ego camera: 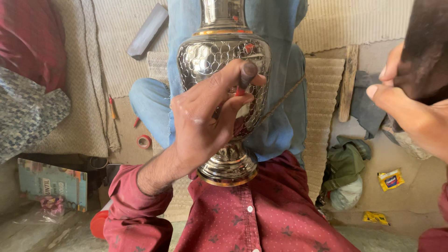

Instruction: The person secures a metal vase with a rope and then uses a chisel and hammer to engrave a pattern on its surface. The person repeatedly taps the chisel to create a decorative design on the vase.

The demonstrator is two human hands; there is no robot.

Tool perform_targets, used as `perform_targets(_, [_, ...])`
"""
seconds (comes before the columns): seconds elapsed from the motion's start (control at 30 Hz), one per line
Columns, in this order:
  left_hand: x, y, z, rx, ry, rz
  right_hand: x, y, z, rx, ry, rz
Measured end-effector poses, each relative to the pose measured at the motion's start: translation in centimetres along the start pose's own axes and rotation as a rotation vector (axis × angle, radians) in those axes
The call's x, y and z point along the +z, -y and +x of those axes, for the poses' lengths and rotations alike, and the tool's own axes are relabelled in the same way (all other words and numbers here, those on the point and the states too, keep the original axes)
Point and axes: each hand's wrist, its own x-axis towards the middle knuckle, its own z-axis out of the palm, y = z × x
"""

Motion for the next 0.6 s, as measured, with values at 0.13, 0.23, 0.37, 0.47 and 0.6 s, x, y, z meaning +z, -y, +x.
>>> perform_targets(0.13, [0.3, 0.1, -0.6, 0.002, -0.037, 0.013, -1.8, 1.2, 1.0, -0.328, 0.082, -0.253])
perform_targets(0.23, [0.6, 0.0, -1.2, -0.076, -0.060, -0.044, -2.9, 2.4, 2.0, -0.404, 0.151, -0.353])
perform_targets(0.37, [0.9, 0.0, -1.4, -0.098, -0.110, -0.053, -3.5, 3.0, 2.8, -0.401, 0.199, -0.411])
perform_targets(0.47, [0.5, 0.0, -1.0, -0.100, -0.060, -0.054, -3.2, 2.9, 2.3, -0.384, 0.148, -0.399])
perform_targets(0.6, [0.2, 0.2, 0.4, 0.033, 0.033, 0.068, -1.7, 2.7, 0.5, -0.257, -0.018, -0.122])
